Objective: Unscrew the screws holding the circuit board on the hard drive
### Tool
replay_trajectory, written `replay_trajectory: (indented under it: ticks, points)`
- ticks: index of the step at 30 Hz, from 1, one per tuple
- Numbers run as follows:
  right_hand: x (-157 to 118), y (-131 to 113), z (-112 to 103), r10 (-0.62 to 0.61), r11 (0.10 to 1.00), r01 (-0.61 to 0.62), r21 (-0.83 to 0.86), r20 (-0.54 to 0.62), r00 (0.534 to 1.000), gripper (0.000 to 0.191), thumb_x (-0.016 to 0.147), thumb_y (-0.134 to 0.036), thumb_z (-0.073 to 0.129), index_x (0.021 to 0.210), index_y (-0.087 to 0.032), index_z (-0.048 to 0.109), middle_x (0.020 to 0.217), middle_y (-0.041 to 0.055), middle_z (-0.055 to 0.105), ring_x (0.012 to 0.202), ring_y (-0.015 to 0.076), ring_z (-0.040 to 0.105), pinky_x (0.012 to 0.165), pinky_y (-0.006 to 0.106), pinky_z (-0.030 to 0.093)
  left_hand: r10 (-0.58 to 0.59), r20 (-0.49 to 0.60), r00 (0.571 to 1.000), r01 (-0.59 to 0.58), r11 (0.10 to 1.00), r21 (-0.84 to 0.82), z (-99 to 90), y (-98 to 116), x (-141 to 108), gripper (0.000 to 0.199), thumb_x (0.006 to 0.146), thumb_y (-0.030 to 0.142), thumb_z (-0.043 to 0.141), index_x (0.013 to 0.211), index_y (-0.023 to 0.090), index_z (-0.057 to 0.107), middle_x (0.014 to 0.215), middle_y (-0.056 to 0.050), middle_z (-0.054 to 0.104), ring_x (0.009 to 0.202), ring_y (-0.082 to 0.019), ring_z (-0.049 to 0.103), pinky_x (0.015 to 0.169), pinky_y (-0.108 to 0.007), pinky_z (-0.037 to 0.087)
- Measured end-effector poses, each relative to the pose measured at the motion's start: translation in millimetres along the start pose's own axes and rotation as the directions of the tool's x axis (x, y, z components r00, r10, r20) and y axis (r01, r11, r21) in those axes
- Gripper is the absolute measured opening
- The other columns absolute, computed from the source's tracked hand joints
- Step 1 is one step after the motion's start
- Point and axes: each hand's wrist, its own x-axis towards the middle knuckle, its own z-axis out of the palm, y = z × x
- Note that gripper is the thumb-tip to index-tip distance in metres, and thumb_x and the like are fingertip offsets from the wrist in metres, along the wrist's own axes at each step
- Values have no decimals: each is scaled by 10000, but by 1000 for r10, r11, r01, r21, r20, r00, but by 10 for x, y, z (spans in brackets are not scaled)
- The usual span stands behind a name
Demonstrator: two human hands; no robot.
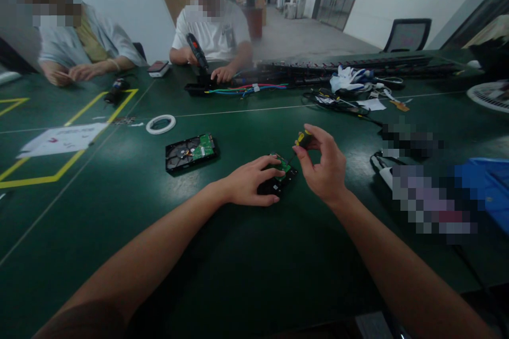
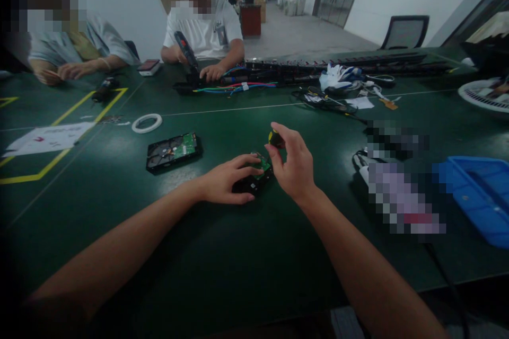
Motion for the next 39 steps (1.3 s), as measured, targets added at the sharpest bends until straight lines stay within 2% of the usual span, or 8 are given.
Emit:
replay_trajectory:
  ticks: [5, 8, 11, 16, 20, 27, 35, 39]
  points:
    - [6, -20, 0, -2, 999, 1, 39, 36, 999, 532, 1035, -232, 657, 1534, -348, 512, 1362, 88, 684, 1081, 266, 741, 887, 467, 684, 6, 10, 1000, -6, 1000, 8, -2, -15, -2, 694, 959, 602, 768, 1511, 216, 602, 1642, -197, 469, 1559, -423, 465, 1266, -614, 460]
    - [41, -47, -24, -29, 1000, 29, 6, 17, 999, 518, 1006, -249, 717, 1488, -347, 552, 1249, 84, 647, 1056, 263, 692, 815, 446, 683, 4, 5, 1000, -4, 1000, 9, -5, -6, -2, 700, 955, 604, 771, 1504, 202, 606, 1636, -208, 471, 1552, -424, 471, 1262, -613, 464]
    - [61, -51, -37, -46, 999, 47, -16, 19, 999, 495, 1009, -226, 715, 1461, -361, 566, 1193, 70, 640, 1011, 253, 681, 845, 470, 675, 2, -5, 1000, -2, 1000, -4, -6, 2, 0, 681, 949, 590, 778, 1499, 225, 612, 1634, -196, 481, 1543, -426, 482, 1254, -631, 465]
    - [22, -12, -15, -26, 999, 24, 34, 62, 998, 567, 1047, -169, 605, 1559, -383, 490, 1369, 72, 680, 1109, 272, 731, 985, 521, 650, 2, -8, 1000, -2, 1000, -22, -2, -4, 0, 682, 942, 588, 781, 1500, 231, 617, 1638, -194, 484, 1536, -441, 490, 1239, -649, 475]
    - [8, -18, -16, -28, 998, 23, 63, 87, 996, 613, 1049, -170, 585, 1612, -366, 442, 1450, 87, 656, 1160, 275, 728, 1000, 513, 649, 4, -8, 1000, -4, 1000, -6, -6, -1, 0, 678, 953, 589, 770, 1498, 216, 614, 1636, -200, 482, 1551, -439, 472, 1251, -639, 466]
    - [77, -70, -54, -47, 998, 47, -40, 0, 999, 474, 1001, -250, 737, 1442, -351, 597, 1171, 65, 667, 999, 253, 683, 858, 471, 671, 17, -18, 1000, -17, 1000, -10, 1, -4, -2, 680, 944, 575, 784, 1501, 228, 608, 1629, -195, 489, 1551, -436, 470, 1255, -648, 459]
    - [21, -65, -34, -22, 1000, 21, 18, 56, 998, 601, 1045, -191, 610, 1603, -364, 467, 1419, 80, 698, 1037, 256, 749, 930, 482, 672, -8, 1, 1000, 8, 1000, -5, 7, -16, -9, 689, 948, 595, 782, 1513, 242, 609, 1649, -182, 472, 1556, -432, 471, 1265, -631, 458]
    - [44, -88, -42, -54, 999, 54, 9, 31, 998, 577, 1013, -215, 682, 1552, -353, 532, 1366, 90, 683, 1063, 268, 722, 863, 462, 681, -4, 13, 1000, 4, 1000, 4, 1, -18, -6, 705, 958, 608, 768, 1520, 216, 599, 1648, -198, 463, 1552, -433, 471, 1259, -627, 465]
